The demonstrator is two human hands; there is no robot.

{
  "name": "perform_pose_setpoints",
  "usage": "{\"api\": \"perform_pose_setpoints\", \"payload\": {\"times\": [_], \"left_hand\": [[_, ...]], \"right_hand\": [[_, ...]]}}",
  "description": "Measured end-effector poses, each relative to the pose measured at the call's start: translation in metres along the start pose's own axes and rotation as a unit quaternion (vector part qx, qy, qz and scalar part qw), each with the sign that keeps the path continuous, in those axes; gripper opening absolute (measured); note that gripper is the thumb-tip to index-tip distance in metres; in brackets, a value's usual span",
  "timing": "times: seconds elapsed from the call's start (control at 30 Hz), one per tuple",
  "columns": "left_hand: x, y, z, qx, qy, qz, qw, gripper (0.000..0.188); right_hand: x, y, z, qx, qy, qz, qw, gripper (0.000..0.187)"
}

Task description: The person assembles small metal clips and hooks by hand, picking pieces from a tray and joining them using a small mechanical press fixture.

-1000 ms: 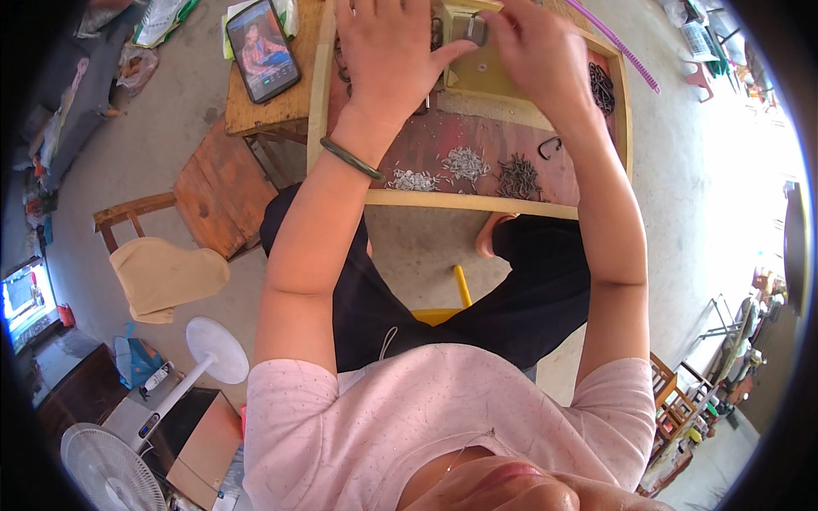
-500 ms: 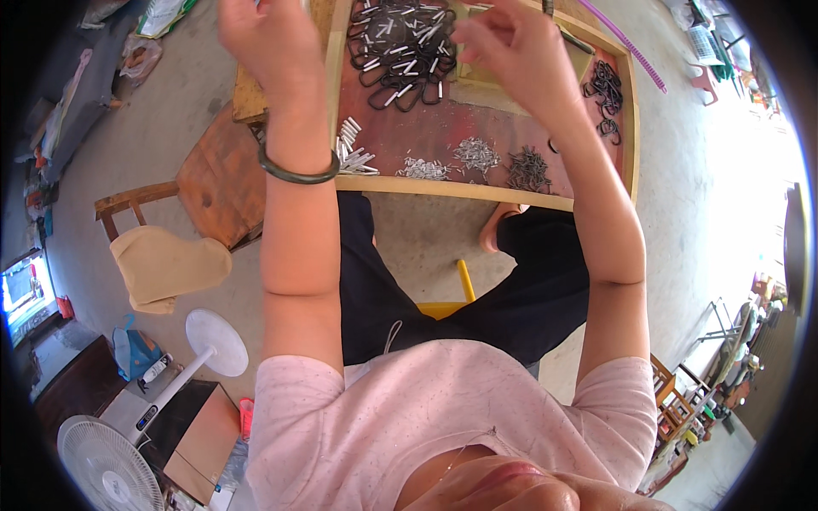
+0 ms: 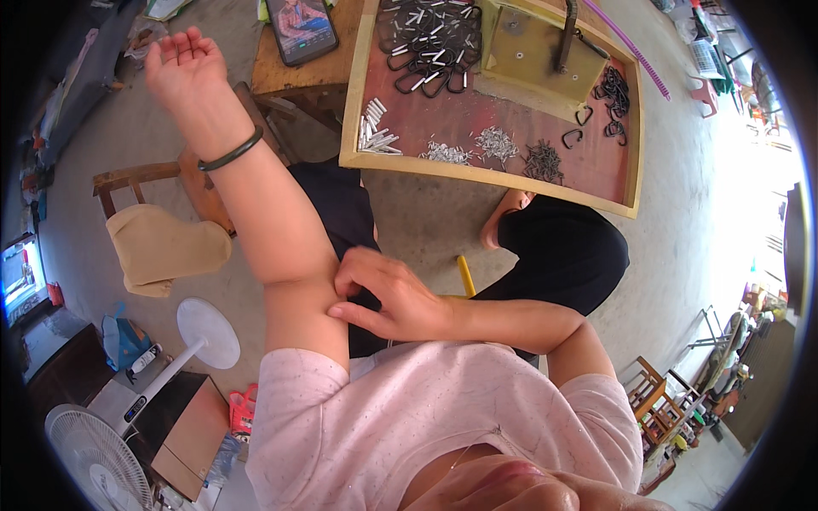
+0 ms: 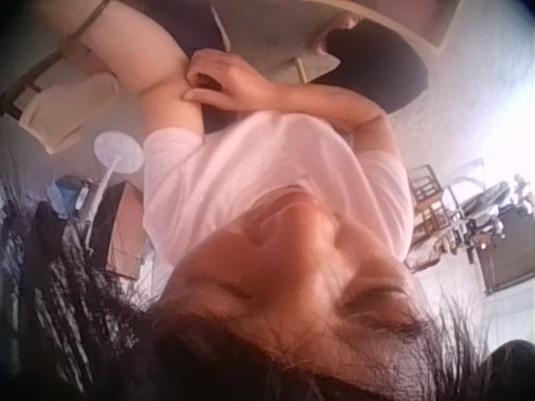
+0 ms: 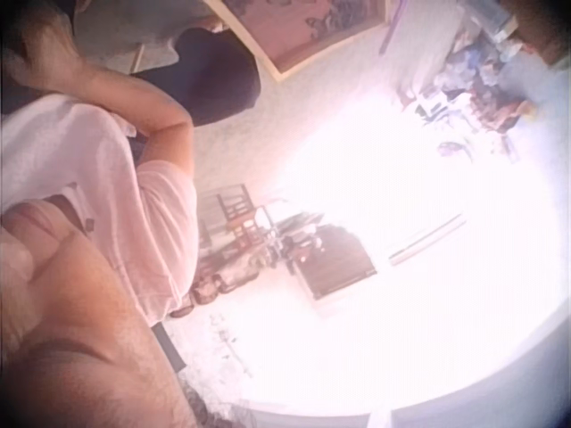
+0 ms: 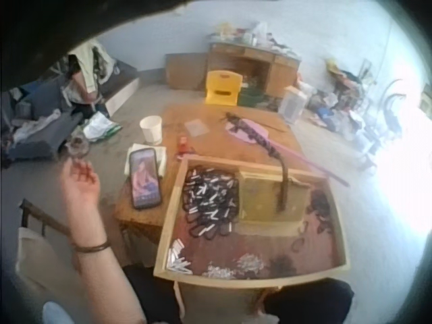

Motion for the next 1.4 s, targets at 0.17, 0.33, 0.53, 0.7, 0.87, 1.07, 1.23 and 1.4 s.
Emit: {"api": "perform_pose_setpoints", "payload": {"times": [0.17,0.33,0.53,0.7,0.87,1.07,1.23,1.4], "left_hand": [[0.008,0.016,0.012,-0.037,-0.019,0.062,0.997,0.02],[0.039,0.004,0.017,-0.004,0.053,0.055,0.997,0.022],[0.012,0.009,0.005,0.081,0.116,0.016,0.99,0.021],[-0.077,0.074,-0.024,0.085,0.197,0.067,0.974,0.014],[-0.108,0.09,-0.037,0.13,0.245,0.086,0.957,0.016],[-0.138,0.098,-0.049,0.239,0.301,0.062,0.921,0.02],[-0.163,0.109,-0.053,0.314,0.336,0.06,0.886,0.023],[-0.169,0.12,-0.053,0.343,0.378,0.052,0.858,0.026]], "right_hand": [[0.028,0.008,0.012,-0.052,-0.068,0.072,0.994,0.034],[0.005,0.004,0.006,-0.02,-0.012,0.063,0.998,0.027],[0.049,0.006,0.106,-0.224,-0.094,0.128,0.962,0.017],[0.097,-0.042,0.117,-0.373,-0.005,0.138,0.918,0.02],[0.102,-0.062,0.102,-0.401,0.107,0.142,0.899,0.021],[0.098,-0.069,0.105,-0.383,0.094,0.144,0.908,0.012],[0.095,-0.071,0.112,-0.343,0.061,0.151,0.925,0.01],[0.097,-0.071,0.112,-0.337,0.071,0.166,0.924,0.012]]}}
Point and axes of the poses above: each hand's wrist, its own x-axis towards the middle knuckle, its own z-axis out of the back of the hand, y = z × x, the point moved 8 cm from there along x, towards the middle knuckle, and after that the axes turned 14 degrees about -x, right-handed, at the moved point
